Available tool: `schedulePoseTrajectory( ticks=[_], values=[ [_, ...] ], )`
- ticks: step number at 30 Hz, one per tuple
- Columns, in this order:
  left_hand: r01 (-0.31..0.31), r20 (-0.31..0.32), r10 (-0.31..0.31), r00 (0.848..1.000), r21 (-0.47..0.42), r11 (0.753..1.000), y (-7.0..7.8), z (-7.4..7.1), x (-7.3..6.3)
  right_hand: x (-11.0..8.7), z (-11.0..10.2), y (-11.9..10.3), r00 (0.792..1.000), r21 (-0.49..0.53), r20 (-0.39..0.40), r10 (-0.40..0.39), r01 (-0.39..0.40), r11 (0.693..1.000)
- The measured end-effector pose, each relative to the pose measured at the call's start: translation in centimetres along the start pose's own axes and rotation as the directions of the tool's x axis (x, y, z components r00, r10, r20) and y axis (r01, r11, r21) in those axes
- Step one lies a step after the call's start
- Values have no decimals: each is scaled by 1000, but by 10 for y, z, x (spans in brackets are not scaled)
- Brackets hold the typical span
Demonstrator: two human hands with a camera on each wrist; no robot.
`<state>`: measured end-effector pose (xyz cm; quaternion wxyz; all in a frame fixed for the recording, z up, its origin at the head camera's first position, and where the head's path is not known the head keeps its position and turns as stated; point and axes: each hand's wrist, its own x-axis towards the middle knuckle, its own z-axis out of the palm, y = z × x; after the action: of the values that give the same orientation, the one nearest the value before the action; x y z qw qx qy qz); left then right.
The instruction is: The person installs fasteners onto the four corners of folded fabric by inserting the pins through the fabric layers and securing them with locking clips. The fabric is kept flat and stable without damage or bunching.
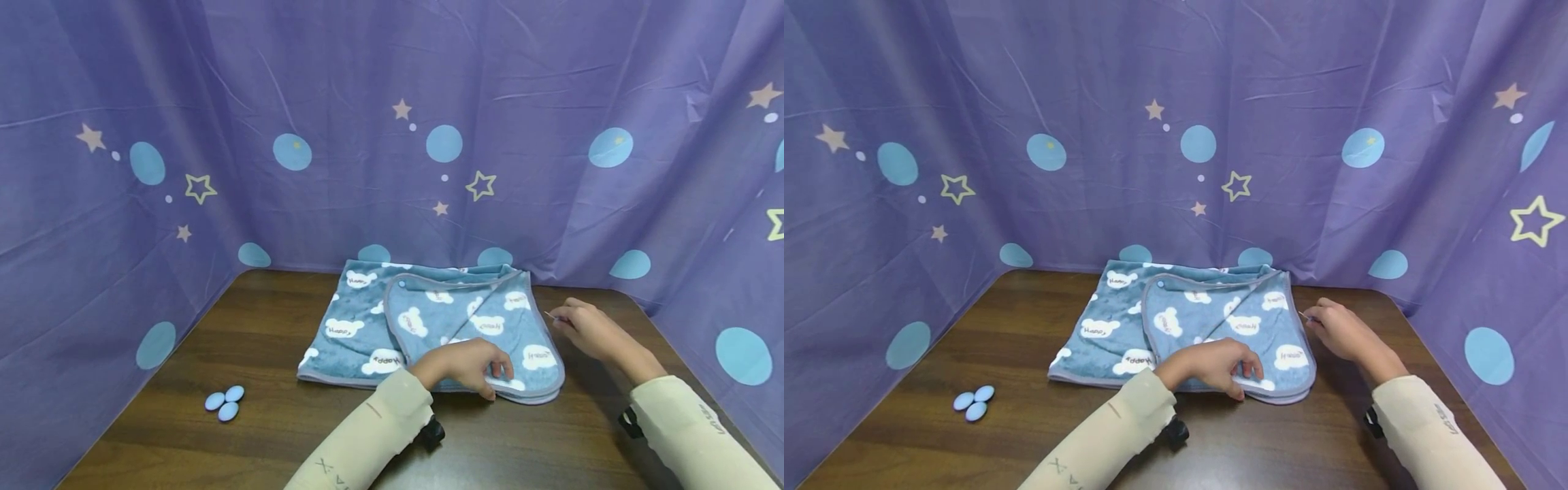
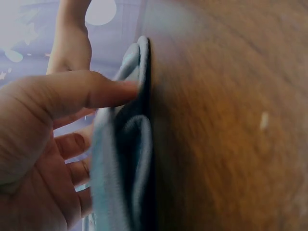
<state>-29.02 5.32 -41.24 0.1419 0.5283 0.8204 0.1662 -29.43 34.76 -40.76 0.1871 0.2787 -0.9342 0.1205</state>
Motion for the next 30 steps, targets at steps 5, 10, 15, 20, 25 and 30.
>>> schedulePoseTrajectory(
  ticks=[5,10,15,20,25,30],
  values=[
    [-3,-36,4,999,37,999,2,-1,2,2,-2,-5,1000,14,24,6,-6,1000],
    [40,-133,-33,991,50,998,5,1,5,6,-4,-11,999,19,33,10,-10,1000],
    [99,-237,-94,967,8,995,4,2,6,7,-5,-17,1000,7,11,5,-5,1000],
    [129,-335,-140,932,-54,990,-3,2,7,9,-5,-22,999,-3,-47,19,-19,1000],
    [160,-421,-199,885,-127,979,-7,-1,5,12,-8,-29,998,22,-57,41,-40,999],
    [189,-467,-281,838,-233,954,-9,-6,1,16,-16,-35,992,42,-122,44,-39,998]
  ],
)
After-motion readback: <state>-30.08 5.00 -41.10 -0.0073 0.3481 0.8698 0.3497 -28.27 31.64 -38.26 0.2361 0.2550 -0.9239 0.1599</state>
